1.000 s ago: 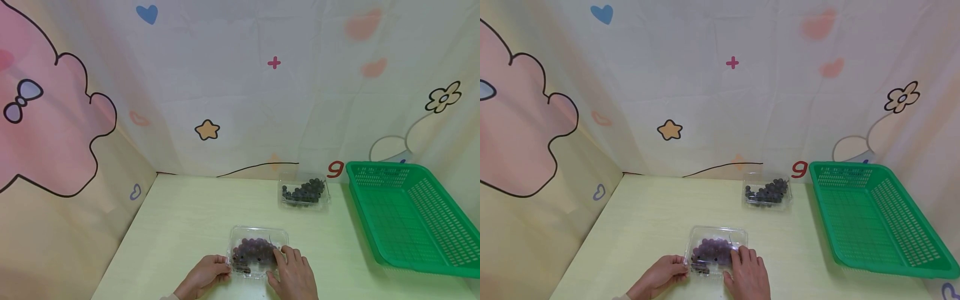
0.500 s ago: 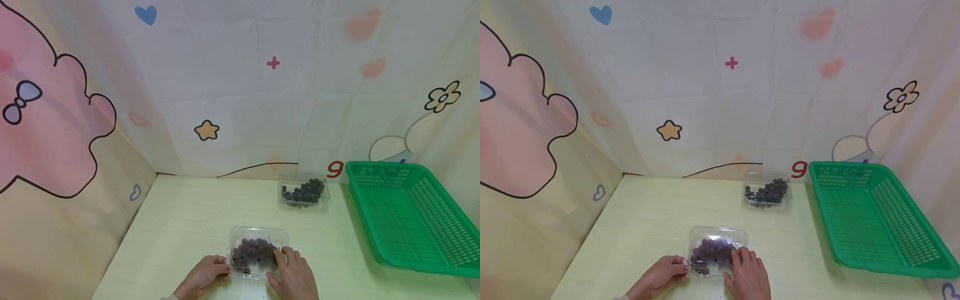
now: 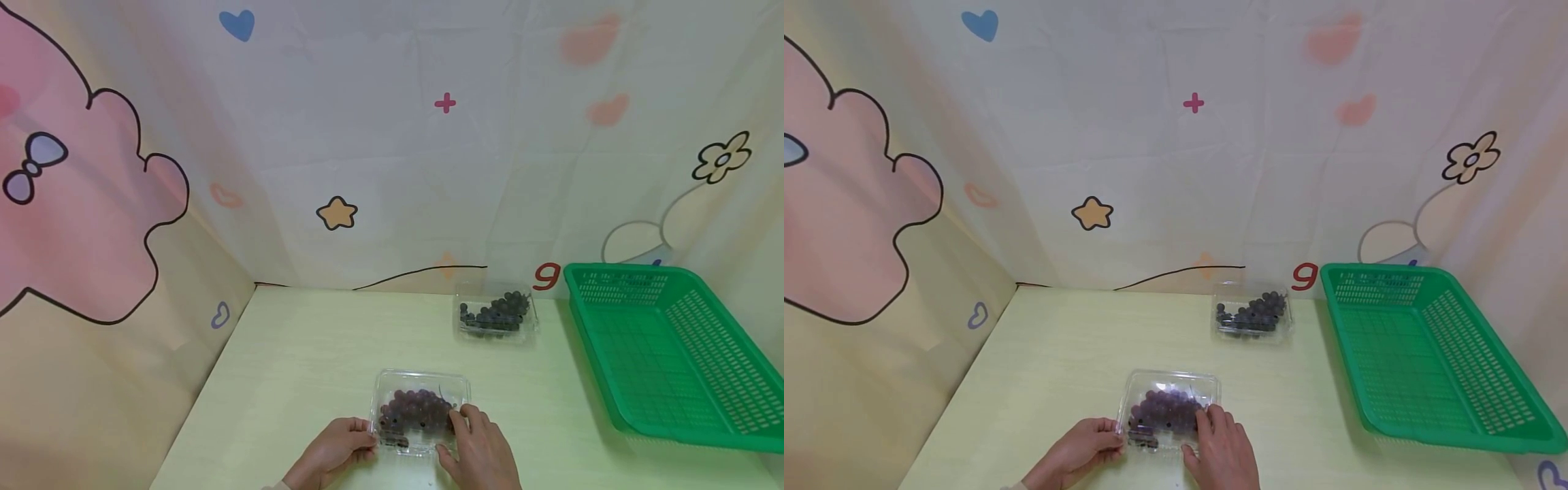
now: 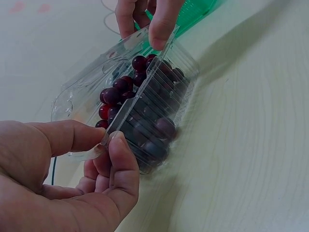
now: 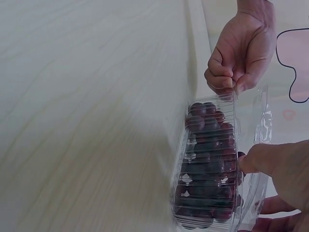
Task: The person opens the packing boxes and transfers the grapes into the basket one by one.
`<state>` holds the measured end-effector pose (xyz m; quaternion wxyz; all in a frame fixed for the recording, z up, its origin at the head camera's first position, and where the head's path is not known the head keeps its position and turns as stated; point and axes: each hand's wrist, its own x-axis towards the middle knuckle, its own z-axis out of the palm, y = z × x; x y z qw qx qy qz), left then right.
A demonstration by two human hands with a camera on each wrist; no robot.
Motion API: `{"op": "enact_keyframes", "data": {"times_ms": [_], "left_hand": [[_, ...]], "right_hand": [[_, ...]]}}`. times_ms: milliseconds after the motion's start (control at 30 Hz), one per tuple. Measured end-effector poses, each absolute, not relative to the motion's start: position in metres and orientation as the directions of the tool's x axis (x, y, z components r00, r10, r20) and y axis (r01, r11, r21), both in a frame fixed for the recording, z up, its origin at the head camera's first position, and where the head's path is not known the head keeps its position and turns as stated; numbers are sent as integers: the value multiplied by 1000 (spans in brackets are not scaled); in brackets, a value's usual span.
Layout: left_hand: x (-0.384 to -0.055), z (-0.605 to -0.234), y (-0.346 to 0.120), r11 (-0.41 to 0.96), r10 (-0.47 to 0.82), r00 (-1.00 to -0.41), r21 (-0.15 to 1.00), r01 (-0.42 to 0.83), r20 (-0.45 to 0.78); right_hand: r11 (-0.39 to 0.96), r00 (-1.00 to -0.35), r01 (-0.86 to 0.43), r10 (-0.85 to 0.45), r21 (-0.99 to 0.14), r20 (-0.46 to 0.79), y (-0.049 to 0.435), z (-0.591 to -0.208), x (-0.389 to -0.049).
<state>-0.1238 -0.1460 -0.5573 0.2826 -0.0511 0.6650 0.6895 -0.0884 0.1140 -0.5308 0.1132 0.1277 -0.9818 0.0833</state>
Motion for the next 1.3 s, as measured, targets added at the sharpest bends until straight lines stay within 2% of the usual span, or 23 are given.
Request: {"op": "enact_keyframes", "data": {"times_ms": [633,933,1300], "left_hand": [[-122,-555,-144,30,332,-836,890,-454,-437],[-121,-554,-143,34,327,-836,889,-456,-441],[-120,-553,-143,44,323,-835,888,-457,-445]], "right_hand": [[952,-931,-290,-256,-101,259,112,-532,-91],[940,-908,-325,-280,-101,311,113,-533,-92],[940,-886,-340,-310,-28,346,113,-535,-92]]}}
